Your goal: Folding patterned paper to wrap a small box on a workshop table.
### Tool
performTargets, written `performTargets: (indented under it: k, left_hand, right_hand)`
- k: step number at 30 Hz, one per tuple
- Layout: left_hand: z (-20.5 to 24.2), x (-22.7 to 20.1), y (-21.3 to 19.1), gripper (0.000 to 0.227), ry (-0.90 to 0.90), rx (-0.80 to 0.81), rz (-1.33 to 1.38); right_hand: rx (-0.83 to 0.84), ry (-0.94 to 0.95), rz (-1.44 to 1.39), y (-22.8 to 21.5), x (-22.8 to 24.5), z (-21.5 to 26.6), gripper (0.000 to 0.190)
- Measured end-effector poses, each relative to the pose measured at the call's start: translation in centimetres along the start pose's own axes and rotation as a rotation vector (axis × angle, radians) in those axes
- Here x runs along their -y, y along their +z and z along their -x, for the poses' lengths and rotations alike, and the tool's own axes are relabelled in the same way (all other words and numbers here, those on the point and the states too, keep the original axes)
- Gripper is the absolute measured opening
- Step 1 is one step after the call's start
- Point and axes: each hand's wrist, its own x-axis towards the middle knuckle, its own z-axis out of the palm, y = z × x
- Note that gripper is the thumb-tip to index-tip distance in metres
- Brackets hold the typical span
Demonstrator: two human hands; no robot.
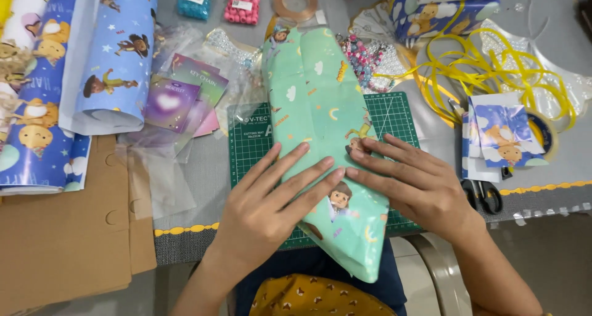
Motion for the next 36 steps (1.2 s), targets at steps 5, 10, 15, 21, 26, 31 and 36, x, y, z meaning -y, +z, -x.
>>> performTargets:
  k: [5,10,15,21,26,31,36]
  left_hand:
    - [-2.0,-0.5,-1.5,0.027,-0.033,-0.132,0.308]
    - [-5.0,-1.1,-2.3,0.030,-0.046,-0.271,0.412]
    - [-9.1,-1.0,-5.4,0.021,-0.180,-0.368,0.474]
    - [-12.0,0.1,-7.1,0.024,-0.451,-0.259,0.610]
    - [-11.5,2.8,-6.2,0.051,-0.492,-0.284,0.772]
    - [-11.9,3.0,-6.6,0.060,-0.396,-0.202,0.784]
    - [-8.4,5.0,-0.4,0.073,-0.755,0.029,0.831]
  right_hand:
    - [-0.209,0.050,-0.180,-0.5,0.6,-0.6,0.029]
    - [-0.461,0.067,-0.238,-1.3,1.2,-2.6,0.024]
    - [-0.467,0.185,-0.240,-6.0,1.6,-6.6,0.025]
    - [-0.305,0.493,-0.512,-9.0,0.0,-9.9,0.017]
    - [-0.326,0.816,-0.864,-7.1,-6.1,-10.6,0.018]
    - [-0.331,1.035,-0.970,-7.5,-8.8,-13.0,0.020]
    - [-0.205,1.293,-0.899,2.5,-14.4,-7.1,0.017]
